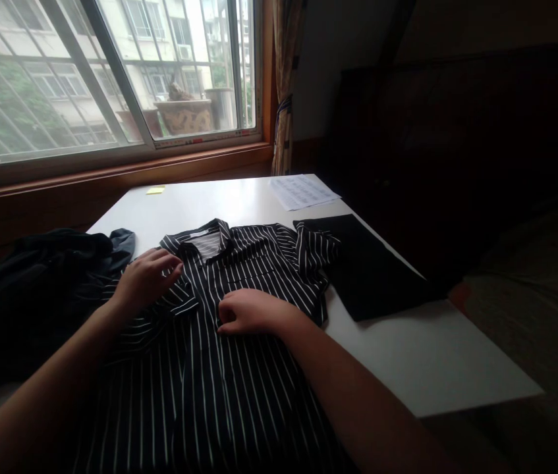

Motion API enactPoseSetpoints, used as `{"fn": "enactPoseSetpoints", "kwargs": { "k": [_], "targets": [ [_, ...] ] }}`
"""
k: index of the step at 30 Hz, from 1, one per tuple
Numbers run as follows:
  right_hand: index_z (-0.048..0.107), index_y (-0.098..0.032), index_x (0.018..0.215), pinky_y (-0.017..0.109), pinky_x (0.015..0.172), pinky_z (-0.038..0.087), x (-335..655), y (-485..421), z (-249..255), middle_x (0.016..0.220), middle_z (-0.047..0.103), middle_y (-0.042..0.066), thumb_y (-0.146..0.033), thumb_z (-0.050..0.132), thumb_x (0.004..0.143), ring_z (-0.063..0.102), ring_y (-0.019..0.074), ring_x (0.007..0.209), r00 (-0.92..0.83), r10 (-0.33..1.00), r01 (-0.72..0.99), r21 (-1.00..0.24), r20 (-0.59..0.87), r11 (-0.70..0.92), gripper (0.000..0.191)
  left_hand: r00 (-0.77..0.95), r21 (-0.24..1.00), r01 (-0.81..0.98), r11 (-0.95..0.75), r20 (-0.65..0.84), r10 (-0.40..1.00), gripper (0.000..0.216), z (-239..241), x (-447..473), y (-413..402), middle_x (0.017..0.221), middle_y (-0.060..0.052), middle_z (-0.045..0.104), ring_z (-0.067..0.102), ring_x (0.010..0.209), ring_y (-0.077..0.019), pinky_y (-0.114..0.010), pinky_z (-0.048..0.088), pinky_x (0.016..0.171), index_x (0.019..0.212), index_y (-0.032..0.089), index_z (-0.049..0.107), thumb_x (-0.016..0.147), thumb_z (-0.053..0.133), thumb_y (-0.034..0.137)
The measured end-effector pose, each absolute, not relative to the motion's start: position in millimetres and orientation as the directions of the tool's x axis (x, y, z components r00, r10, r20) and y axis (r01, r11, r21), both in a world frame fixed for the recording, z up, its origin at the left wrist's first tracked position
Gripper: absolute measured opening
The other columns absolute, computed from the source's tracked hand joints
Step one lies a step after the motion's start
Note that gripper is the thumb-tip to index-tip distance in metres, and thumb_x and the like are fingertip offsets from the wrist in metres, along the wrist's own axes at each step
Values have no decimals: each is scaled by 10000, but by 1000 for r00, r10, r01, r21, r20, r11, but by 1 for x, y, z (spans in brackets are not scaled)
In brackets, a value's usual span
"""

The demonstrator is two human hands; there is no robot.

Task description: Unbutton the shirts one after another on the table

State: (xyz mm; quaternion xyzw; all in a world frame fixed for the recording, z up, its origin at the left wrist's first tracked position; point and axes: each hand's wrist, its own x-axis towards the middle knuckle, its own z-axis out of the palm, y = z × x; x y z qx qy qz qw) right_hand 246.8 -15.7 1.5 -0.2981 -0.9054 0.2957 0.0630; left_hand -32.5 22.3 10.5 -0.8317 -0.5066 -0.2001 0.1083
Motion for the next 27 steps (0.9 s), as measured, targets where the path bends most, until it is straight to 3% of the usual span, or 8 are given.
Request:
{"fn": "enactPoseSetpoints", "kwargs": {
  "k": [5, 8, 12, 16, 19, 22, 27],
  "targets": [
    [708, -182, 894, 250, 706, 427, 253, -5, 0, 905, 635, 11, -281, 738, 836, 576, 144, 815, -814, 579, 462, -667, -56, 585, 118, 782, 246, 557, -793, 166, 601, 193, 14, 3, -4, 813, -14, 649, 594, 692, -123, -234, 432, 631, 867, 193, 675, 966, 533, 279],
    [711, -178, 900, 258, 726, 434, 254, -2, -1, 904, 630, 14, -248, 739, 833, 577, 149, 823, -798, 600, 477, -662, -52, 578, 101, 854, 374, 450, -811, 83, 513, 159, 5, 13, -12, 840, -15, 663, 609, 700, -116, -225, 436, 647, 939, 198, 695, 961, 548, 254],
    [709, -182, 900, 254, 728, 438, 256, 0, -6, 897, 629, 5, -234, 741, 825, 578, 147, 822, -787, 617, 467, -670, -18, 577, 97, 820, 429, 502, -751, 38, 571, 179, -2, 22, -14, 887, -45, 699, 640, 761, -150, -244, 460, 696, 942, 197, 724, 945, 564, 277],
    [721, -194, 922, 247, 729, 446, 259, 2, -9, 889, 632, 0, -225, 740, 821, 587, 143, 819, -790, 613, 441, -697, -1, 566, 107, 744, 521, 581, -625, -29, 668, 214, -2, 23, -11, 880, -50, 739, 669, 784, -176, -257, 480, 729, 979, 207, 753, 918, 606, 349],
    [733, -203, 958, 246, 736, 452, 260, 2, -9, 906, 641, 2, -234, 744, 819, 595, 144, 832, -790, 613, 429, -711, 3, 557, 143, 674, 677, 614, -407, -180, 717, 287, 1, 20, -11, 828, -33, 742, 670, 678, -161, -239, 490, 632, 1024, 206, 753, 908, 605, 423],
    [738, -207, 977, 241, 743, 456, 260, 3, -10, 924, 650, 5, -241, 747, 819, 603, 144, 845, -794, 608, 423, -719, -1, 551, 162, 641, 789, 596, -147, -357, 679, 356, 5, 20, -14, 823, -26, 744, 676, 611, -157, -229, 495, 548, 1052, 196, 740, 893, 607, 484],
    [743, -208, 985, 236, 737, 463, 258, 2, -11, 933, 650, 5, -228, 740, 820, 603, 136, 827, -793, 609, 422, -728, -8, 540, 166, 629, 832, 549, 83, -476, 614, 400, 7, 21, -16, 850, -58, 762, 737, 758, -221, -258, 560, 611, 1018, 160, 735, 854, 646, 513]
  ]
}}
